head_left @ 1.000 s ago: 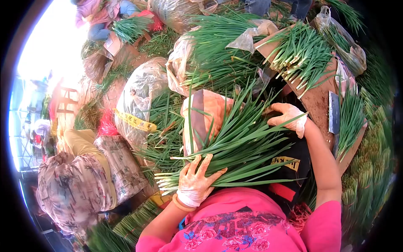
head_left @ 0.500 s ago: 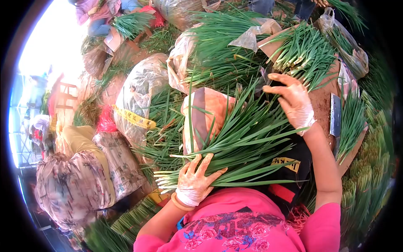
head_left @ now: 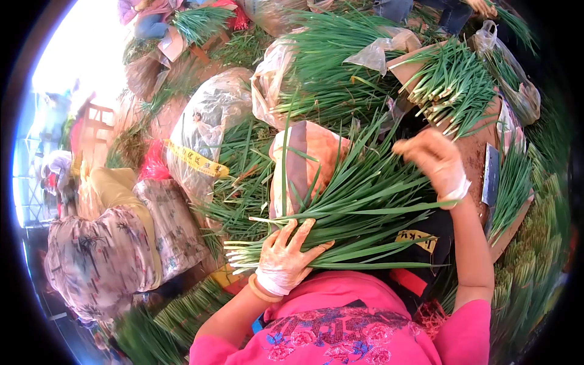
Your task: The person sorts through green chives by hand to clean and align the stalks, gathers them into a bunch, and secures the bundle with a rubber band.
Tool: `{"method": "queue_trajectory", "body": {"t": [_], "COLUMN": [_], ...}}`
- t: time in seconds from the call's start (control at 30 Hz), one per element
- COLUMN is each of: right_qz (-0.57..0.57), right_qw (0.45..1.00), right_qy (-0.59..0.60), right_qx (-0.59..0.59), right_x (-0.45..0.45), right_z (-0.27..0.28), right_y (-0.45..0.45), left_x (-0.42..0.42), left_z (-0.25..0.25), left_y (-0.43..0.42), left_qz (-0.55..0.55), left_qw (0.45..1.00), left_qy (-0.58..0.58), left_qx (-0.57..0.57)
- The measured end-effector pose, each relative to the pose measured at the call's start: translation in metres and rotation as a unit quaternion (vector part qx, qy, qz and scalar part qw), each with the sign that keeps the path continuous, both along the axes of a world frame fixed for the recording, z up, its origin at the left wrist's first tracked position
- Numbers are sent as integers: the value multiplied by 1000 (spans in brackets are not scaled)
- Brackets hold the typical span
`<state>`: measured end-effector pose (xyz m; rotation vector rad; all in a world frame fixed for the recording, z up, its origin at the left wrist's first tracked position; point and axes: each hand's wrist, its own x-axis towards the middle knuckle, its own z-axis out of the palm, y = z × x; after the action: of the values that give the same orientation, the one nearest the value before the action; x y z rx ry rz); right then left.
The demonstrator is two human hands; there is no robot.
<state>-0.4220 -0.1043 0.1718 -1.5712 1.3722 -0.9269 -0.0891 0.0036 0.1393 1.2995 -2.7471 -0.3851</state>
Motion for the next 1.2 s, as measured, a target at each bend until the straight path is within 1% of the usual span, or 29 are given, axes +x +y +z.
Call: {"method": "queue_trajectory", "body": {"t": [0.03,0.07,0.17,0.27,0.3,0.4,0.43,0.47,0.5,0.53,0.57,0.6,0.67,0.7,0.73,0.77,0.87,0.9,0.93,1.0,1.07,1.1,1.13,1.2], "right_qz": [74,106,95,88,124,190,163,80,-2,-85,-144,-171,-147,-133,-114,-121,-86,-12,59,87,115,124,124,147], "right_qw": [978,952,947,936,934,912,939,981,998,989,979,972,981,989,959,881,948,915,925,884,846,817,797,790], "right_qy": [170,251,274,293,295,310,249,127,2,-123,-143,-162,-121,47,214,350,214,307,320,395,455,512,540,549], "right_qx": [-97,-142,-138,-177,-159,-191,-174,-119,-59,3,-25,-12,50,-49,-146,-296,-219,-262,-199,-235,-254,-234,-240,-231], "right_x": [6,10,21,35,37,36,36,35,34,33,29,14,-14,-23,-27,-24,-12,-10,-9,19,31,34,38,40], "right_z": [4,0,-19,-19,-16,-31,-32,-31,-27,-23,-15,-15,1,7,13,19,25,25,24,20,0,-14,-21,-33], "right_y": [3,6,7,6,4,-2,0,1,2,3,0,-4,4,6,6,5,24,31,34,39,35,31,29,26], "left_x": [0,-1,0,0,0,0,0,1,1,1,2,2,1,1,1,2,0,-1,-1,-2,-2,-2,-2,-2], "left_z": [-1,-1,-1,1,0,0,0,-1,-2,-3,-2,-1,1,2,3,1,3,1,1,0,-1,0,0,1], "left_y": [1,1,1,0,0,0,0,0,-1,0,1,0,-1,-2,-3,-3,-1,0,1,2,2,2,2,3], "left_qz": [-1,-1,-1,0,0,2,3,1,1,2,8,13,19,22,25,26,25,26,27,27,25,24,24,22], "left_qw": [1000,1000,1000,1000,1000,1000,1000,1000,1000,1000,1000,1000,1000,999,999,999,999,999,999,1000,1000,1000,1000,1000], "left_qy": [4,3,3,4,5,6,5,6,7,7,5,3,1,0,-1,3,-1,1,0,-2,2,2,3,3], "left_qx": [3,-1,-7,0,-1,4,8,7,7,8,12,16,23,27,31,29,29,24,21,12,14,12,10,8]}}
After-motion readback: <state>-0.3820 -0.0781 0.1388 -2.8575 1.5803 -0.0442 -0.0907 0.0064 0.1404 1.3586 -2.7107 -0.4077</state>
